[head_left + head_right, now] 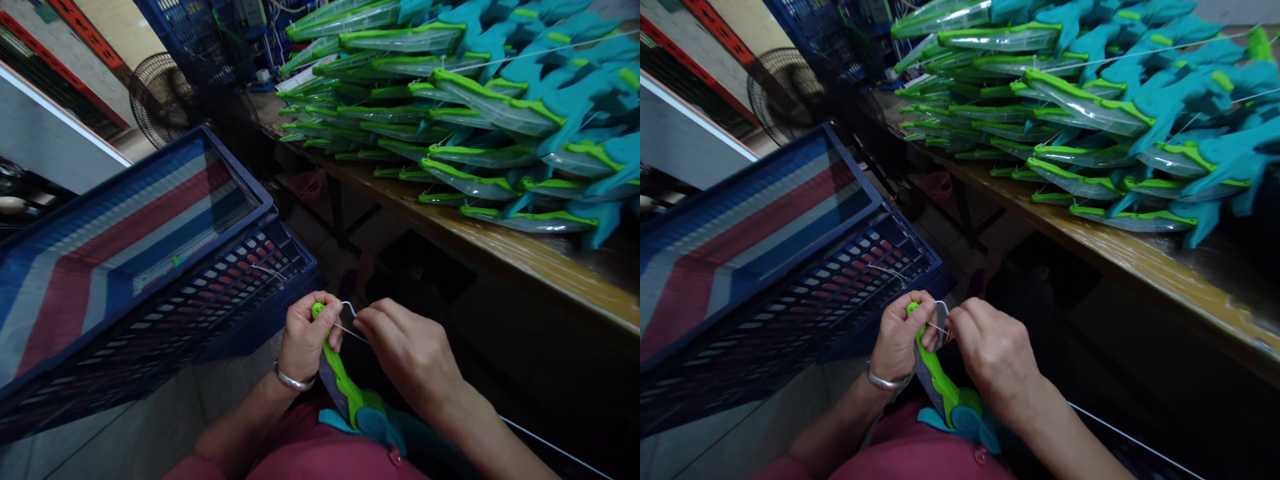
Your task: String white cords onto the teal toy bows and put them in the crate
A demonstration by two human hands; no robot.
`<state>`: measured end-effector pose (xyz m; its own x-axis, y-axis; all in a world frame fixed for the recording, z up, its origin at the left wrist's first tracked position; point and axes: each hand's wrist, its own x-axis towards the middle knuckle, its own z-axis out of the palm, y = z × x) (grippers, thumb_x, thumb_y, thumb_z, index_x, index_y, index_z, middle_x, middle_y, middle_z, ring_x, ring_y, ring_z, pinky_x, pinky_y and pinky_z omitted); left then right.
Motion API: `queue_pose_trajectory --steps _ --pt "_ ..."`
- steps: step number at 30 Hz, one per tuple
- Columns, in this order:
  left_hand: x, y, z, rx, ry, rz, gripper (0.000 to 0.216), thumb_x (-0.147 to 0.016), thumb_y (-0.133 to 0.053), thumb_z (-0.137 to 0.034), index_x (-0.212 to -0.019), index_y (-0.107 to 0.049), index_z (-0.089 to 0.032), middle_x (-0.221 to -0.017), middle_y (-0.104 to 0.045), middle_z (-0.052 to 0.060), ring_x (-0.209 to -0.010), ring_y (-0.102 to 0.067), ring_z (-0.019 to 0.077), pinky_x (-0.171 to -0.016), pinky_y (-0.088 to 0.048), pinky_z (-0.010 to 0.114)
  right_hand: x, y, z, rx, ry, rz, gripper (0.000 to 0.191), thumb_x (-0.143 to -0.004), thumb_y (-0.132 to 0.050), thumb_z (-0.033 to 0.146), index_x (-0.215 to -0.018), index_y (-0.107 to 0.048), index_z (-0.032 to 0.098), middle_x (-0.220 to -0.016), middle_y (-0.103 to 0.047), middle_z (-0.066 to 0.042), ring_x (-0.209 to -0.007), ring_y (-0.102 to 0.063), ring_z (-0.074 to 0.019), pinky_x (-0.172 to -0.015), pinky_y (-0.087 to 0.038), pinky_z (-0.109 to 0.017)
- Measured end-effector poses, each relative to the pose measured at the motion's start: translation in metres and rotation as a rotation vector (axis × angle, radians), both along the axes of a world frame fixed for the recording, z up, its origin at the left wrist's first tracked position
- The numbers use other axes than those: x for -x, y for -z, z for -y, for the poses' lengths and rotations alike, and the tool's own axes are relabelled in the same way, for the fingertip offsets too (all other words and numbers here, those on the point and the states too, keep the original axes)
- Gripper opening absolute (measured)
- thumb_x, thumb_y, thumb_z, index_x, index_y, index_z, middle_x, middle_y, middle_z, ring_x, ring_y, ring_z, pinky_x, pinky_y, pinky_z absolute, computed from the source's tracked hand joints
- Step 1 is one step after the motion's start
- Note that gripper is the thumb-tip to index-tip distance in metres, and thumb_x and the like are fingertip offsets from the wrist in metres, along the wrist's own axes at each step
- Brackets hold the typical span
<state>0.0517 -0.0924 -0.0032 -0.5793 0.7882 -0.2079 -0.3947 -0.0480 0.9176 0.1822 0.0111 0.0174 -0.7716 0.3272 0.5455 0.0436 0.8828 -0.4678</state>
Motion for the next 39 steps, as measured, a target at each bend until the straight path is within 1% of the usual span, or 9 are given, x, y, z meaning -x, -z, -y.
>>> queue_pose_trajectory --steps 4,8,12,15,18,25,29,33,39 --pt "-0.001 0.002 0.004 0.043 0.007 -0.079 0.028 -0.087 -0.075 -0.042 -0.083 -0.065 -0.016 -0.051 -0.054 -0.005 -0.040 -0.046 0.0068 -0.040 -0.038 0.017 0.008 -0.009 0.001 0.014 -0.120 0.029 0.023 -0.103 -0.048 0.016 -0.084 -0.062 0.016 -0.076 -0.060 -0.003 -0.064 -0.055 -0.0129 -0.056 -0.042 -0.025" --pt "-0.002 0.004 0.007 -0.032 0.055 -0.026 0.026 -0.088 -0.073 -0.041 -0.086 -0.066 -0.016 -0.049 -0.052 -0.006 -0.039 -0.047 0.0073 -0.041 -0.038 0.017 0.017 -0.016 -0.005 0.429 -0.116 -0.063 0.019 -0.100 -0.059 0.026 -0.084 -0.063 0.018 -0.076 -0.062 -0.002 -0.064 -0.058 -0.0107 -0.058 -0.045 -0.022" --pt "-0.003 0.006 0.008 -0.118 0.083 0.031 0.024 -0.089 -0.071 -0.039 -0.085 -0.065 -0.016 -0.052 -0.051 -0.005 -0.041 -0.048 0.0077 -0.042 -0.038 0.019 0.022 -0.011 -0.006 0.847 -0.071 -0.088 0.034 -0.091 -0.070 0.047 -0.074 -0.061 0.020 -0.066 -0.060 0.001 -0.057 -0.057 -0.0117 -0.049 -0.045 -0.022" --pt "-0.001 0.005 0.008 -0.121 0.100 0.069 0.024 -0.090 -0.071 -0.038 -0.083 -0.066 -0.016 -0.056 -0.052 -0.004 -0.042 -0.048 0.0075 -0.042 -0.039 0.020 0.023 0.000 -0.003 1.011 -0.051 -0.090 0.038 -0.084 -0.076 0.052 -0.074 -0.060 0.019 -0.063 -0.060 0.002 -0.053 -0.056 -0.0112 -0.046 -0.043 -0.021" --pt "0.000 0.003 0.005 -0.116 0.113 0.107 0.026 -0.089 -0.072 -0.038 -0.079 -0.065 -0.015 -0.063 -0.053 -0.003 -0.044 -0.048 0.0065 -0.043 -0.041 0.020 0.021 0.008 -0.002 0.885 -0.038 -0.153 0.029 -0.088 -0.075 0.042 -0.077 -0.061 0.019 -0.068 -0.062 0.002 -0.057 -0.058 -0.0108 -0.052 -0.046 -0.022" --pt "0.006 -0.001 0.001 -0.095 0.153 0.195 0.035 -0.077 -0.083 -0.042 -0.073 -0.063 -0.014 -0.061 -0.054 -0.003 -0.041 -0.047 0.0054 -0.038 -0.042 0.018 0.018 0.011 0.003 0.249 -0.060 -0.258 0.003 -0.095 -0.065 0.015 -0.094 -0.066 0.017 -0.084 -0.070 -0.005 -0.076 -0.067 -0.0141 -0.068 -0.055 -0.025" --pt "0.008 0.000 0.000 -0.055 0.160 0.197 0.036 -0.078 -0.082 -0.042 -0.069 -0.062 -0.013 -0.056 -0.052 -0.004 -0.042 -0.047 0.0055 -0.038 -0.042 0.017 0.014 0.022 0.015 0.059 0.008 -0.245 0.020 -0.095 -0.061 0.009 -0.114 -0.065 0.013 -0.102 -0.073 -0.013 -0.090 -0.070 -0.0193 -0.077 -0.059 -0.030" --pt "0.005 0.000 0.000 -0.059 0.143 0.220 0.037 -0.076 -0.083 -0.041 -0.067 -0.061 -0.013 -0.053 -0.051 -0.004 -0.041 -0.046 0.0053 -0.038 -0.042 0.016 0.011 0.027 0.024 0.098 0.049 -0.235 0.033 -0.096 -0.054 0.004 -0.127 -0.061 0.012 -0.111 -0.070 -0.015 -0.098 -0.069 -0.0199 -0.081 -0.059 -0.031" --pt "0.003 0.000 -0.003 -0.080 0.135 0.243 0.032 -0.071 -0.088 -0.034 -0.071 -0.064 -0.013 -0.056 -0.054 -0.005 -0.040 -0.046 0.0047 -0.037 -0.042 0.017 0.013 0.015 0.017 0.399 0.033 -0.240 0.016 -0.096 -0.059 0.007 -0.105 -0.066 0.017 -0.088 -0.065 -0.004 -0.076 -0.065 -0.0116 -0.066 -0.054 -0.021"
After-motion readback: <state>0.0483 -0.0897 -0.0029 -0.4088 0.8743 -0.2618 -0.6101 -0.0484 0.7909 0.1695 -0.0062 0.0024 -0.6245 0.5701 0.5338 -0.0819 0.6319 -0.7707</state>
